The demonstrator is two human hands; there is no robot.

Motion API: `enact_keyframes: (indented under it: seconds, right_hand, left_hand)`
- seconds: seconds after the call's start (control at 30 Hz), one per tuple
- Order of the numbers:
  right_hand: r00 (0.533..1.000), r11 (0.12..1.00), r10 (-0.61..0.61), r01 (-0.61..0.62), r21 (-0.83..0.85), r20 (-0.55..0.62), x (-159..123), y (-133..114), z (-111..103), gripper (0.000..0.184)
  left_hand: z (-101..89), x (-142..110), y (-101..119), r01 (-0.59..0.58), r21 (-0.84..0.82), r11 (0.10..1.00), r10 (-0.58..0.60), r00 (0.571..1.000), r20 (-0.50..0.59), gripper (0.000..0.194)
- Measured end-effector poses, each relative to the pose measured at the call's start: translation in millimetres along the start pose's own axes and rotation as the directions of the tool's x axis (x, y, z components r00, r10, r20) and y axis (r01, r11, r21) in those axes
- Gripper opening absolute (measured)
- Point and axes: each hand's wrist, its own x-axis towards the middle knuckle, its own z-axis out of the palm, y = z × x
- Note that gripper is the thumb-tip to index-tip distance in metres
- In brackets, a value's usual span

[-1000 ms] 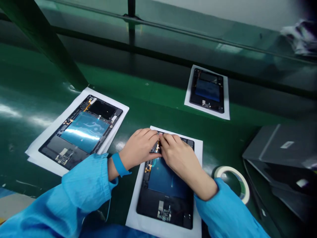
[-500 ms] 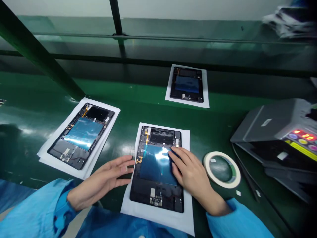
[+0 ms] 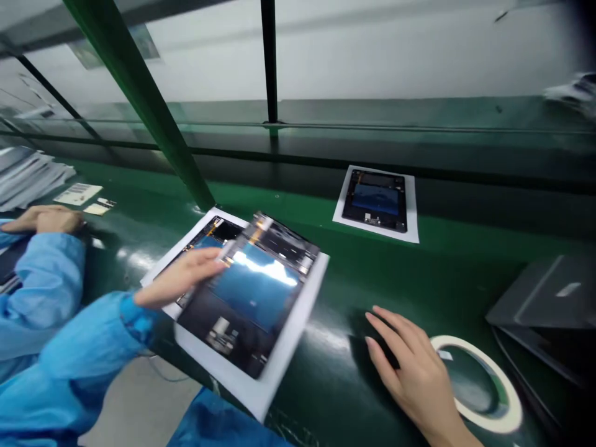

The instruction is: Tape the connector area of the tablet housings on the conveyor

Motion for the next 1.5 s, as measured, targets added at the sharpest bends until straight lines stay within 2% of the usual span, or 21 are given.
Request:
enact_keyframes:
  seconds: [0.1,0.17,0.23,0.33,0.43,0.5,0.57,0.6,0.67,0.73,0.77,0.8,0.83,0.87,0.93,1.0,1.1,1.2,1.3,1.4,1.5]
  right_hand:
    - [1.000,1.000,0.003,-0.002,0.021,-0.031,1,4,2,0.030]
    - [0.999,0.999,-0.015,0.016,0.029,-0.031,2,3,3,0.028]
    - [0.999,0.999,-0.036,0.037,0.036,-0.031,5,0,0,0.026]
    - [0.996,0.996,-0.089,0.089,0.013,-0.028,19,-4,-8,0.022]
    - [0.987,0.980,-0.158,0.158,-0.118,0.010,49,2,-11,0.024]
    - [0.986,0.958,-0.144,0.160,-0.237,0.086,76,14,-4,0.028]
    - [0.977,0.931,-0.031,0.104,-0.349,0.211,104,31,8,0.030]
    - [0.957,0.911,0.056,0.067,-0.406,0.283,117,40,16,0.030]
    - [0.895,0.864,0.206,0.023,-0.503,0.395,140,59,30,0.031]
    - [0.849,0.838,0.268,0.027,-0.545,0.455,158,77,41,0.031]
    - [0.837,0.836,0.270,0.041,-0.547,0.476,166,84,46,0.031]
    - [0.825,0.838,0.265,0.059,-0.543,0.499,172,91,50,0.030]
    - [0.807,0.841,0.261,0.080,-0.536,0.530,178,96,54,0.029]
    - [0.784,0.844,0.256,0.104,-0.527,0.565,183,100,57,0.028]
    - [0.735,0.845,0.249,0.154,-0.513,0.631,192,105,63,0.026]
    - [0.693,0.834,0.250,0.200,-0.514,0.676,200,104,68,0.023]
    - [0.666,0.807,0.266,0.242,-0.539,0.697,212,93,73,0.021]
    - [0.662,0.787,0.282,0.254,-0.562,0.694,221,77,69,0.019]
    - [0.672,0.779,0.290,0.247,-0.576,0.681,208,54,47,0.017]
    - [0.692,0.798,0.250,0.248,-0.549,0.677,156,18,8,0.009]
    - [0.801,0.858,-0.052,0.341,-0.383,0.597,79,-36,-28,0.018]
  left_hand:
    - [-82.5,-27,21,0.036,0.112,0.993,-0.006,0.968,-0.251,0.045]
    - [-125.0,-48,29,0.072,0.164,0.984,0.016,0.876,-0.482,0.054]
    - [-151.7,-63,28,0.081,0.155,0.985,0.021,0.824,-0.567,0.057]
    - [-160.1,-62,10,0.049,0.161,0.986,0.046,0.841,-0.539,0.049]
    - [-144.2,-31,-22,0.045,0.107,0.993,0.005,0.905,-0.425,0.050]
    - [-131.8,-3,-43,0.071,0.051,0.996,-0.055,0.962,-0.267,0.050]
    - [-122.7,17,-59,0.089,0.077,0.993,-0.076,0.985,-0.157,0.050]
    - [-118.9,21,-64,0.064,0.155,0.986,-0.036,0.983,-0.182,0.048]
    - [-108.8,17,-69,-0.007,0.386,0.922,0.160,0.918,-0.364,0.042]
    - [-87.7,-1,-71,-0.053,0.599,0.799,0.428,0.749,-0.506,0.037]
    - [-71.0,-12,-72,-0.076,0.635,0.769,0.492,0.705,-0.511,0.034]
    - [-50.2,-22,-73,-0.151,0.709,0.689,0.598,0.672,-0.437,0.029]
    - [-25.9,-30,-74,-0.275,0.754,0.597,0.675,0.681,-0.286,0.025]
    - [0.8,-35,-75,-0.424,0.752,0.504,0.712,0.697,-0.084,0.022]
    - [54.7,-36,-76,-0.562,0.718,0.410,0.696,0.702,0.152,0.016]
    - [99.9,-27,-76,-0.671,0.686,0.283,0.656,0.657,0.371,0.021]
    - [137.9,-14,-79,-0.773,0.607,0.185,0.666,0.553,0.501,0.021]
    - [143.0,-11,-84,-0.774,0.604,0.190,0.684,0.545,0.485,0.019]
    - [130.3,-12,-82,-0.761,0.616,0.204,0.688,0.559,0.463,0.020]
    - [119.2,-13,-72,-0.777,0.602,0.182,0.763,0.498,0.412,0.015]
    - [123.3,-17,-63,-0.790,0.600,0.127,0.850,0.398,0.345,0.016]
